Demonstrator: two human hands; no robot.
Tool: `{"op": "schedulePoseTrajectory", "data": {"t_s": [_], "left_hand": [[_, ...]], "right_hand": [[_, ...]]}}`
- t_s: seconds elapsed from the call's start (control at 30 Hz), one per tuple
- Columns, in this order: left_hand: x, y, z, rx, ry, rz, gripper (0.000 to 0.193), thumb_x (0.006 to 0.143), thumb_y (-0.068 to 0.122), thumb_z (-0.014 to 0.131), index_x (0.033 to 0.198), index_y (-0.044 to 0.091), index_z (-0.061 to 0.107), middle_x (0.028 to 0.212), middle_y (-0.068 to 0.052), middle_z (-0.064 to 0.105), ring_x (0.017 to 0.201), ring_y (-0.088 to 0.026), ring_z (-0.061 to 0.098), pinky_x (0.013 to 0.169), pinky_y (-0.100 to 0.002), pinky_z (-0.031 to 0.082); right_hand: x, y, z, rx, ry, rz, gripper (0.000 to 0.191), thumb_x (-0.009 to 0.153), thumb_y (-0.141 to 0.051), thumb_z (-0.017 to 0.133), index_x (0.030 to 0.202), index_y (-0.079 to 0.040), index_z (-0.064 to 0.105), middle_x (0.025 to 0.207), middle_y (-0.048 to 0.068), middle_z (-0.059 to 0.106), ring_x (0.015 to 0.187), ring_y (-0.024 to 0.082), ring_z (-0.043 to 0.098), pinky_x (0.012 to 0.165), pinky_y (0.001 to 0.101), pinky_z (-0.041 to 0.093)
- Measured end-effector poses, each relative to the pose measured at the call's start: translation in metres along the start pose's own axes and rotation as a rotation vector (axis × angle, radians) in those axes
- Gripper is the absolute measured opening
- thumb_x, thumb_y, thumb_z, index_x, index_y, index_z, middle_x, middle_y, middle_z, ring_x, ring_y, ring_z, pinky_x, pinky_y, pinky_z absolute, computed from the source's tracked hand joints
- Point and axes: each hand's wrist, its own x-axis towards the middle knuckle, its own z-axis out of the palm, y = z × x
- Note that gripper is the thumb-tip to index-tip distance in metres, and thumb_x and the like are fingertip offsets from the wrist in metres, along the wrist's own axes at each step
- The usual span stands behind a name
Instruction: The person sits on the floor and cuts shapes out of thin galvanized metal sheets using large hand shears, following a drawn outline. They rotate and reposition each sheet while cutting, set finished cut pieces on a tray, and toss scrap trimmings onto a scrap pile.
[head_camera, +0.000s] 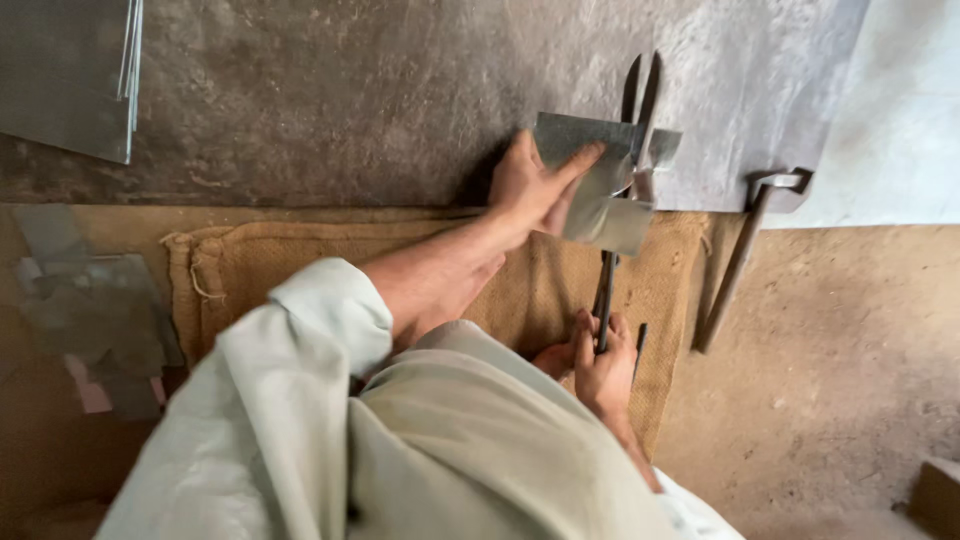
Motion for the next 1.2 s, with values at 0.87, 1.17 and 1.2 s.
{"op": "schedulePoseTrajectory", "data": {"t_s": [0.87,1.17,1.2], "left_hand": [[-0.048,-0.009,0.038,-0.142,0.171,-0.281,0.063,0.079,0.062,0.073,0.094,0.008,0.045,0.079,-0.004,0.052,0.062,-0.015,0.054,0.043,-0.030,0.048],[-0.044,-0.011,0.031,-0.016,0.174,-0.227,0.065,0.075,0.068,0.074,0.093,0.011,0.047,0.080,-0.003,0.053,0.065,-0.012,0.057,0.047,-0.026,0.053],[-0.045,-0.012,0.032,-0.015,0.178,-0.213,0.066,0.074,0.069,0.074,0.092,0.011,0.047,0.080,-0.003,0.054,0.065,-0.012,0.058,0.047,-0.026,0.053]], "right_hand": [[0.001,0.012,0.008,0.109,-0.080,0.114,0.028,0.102,-0.020,0.058,0.098,0.005,0.070,0.109,0.014,0.064,0.093,0.031,0.065,0.082,0.0426,0.052],[-0.002,-0.009,-0.019,0.558,-0.204,0.177,0.036,0.105,-0.031,0.049,0.125,-0.008,0.069,0.124,0.008,0.055,0.117,0.028,0.059,0.091,0.0432,0.053],[-0.002,-0.010,-0.019,0.691,-0.243,0.319,0.037,0.105,-0.034,0.047,0.129,-0.014,0.067,0.127,0.003,0.053,0.120,0.026,0.061,0.089,0.0435,0.057]]}}
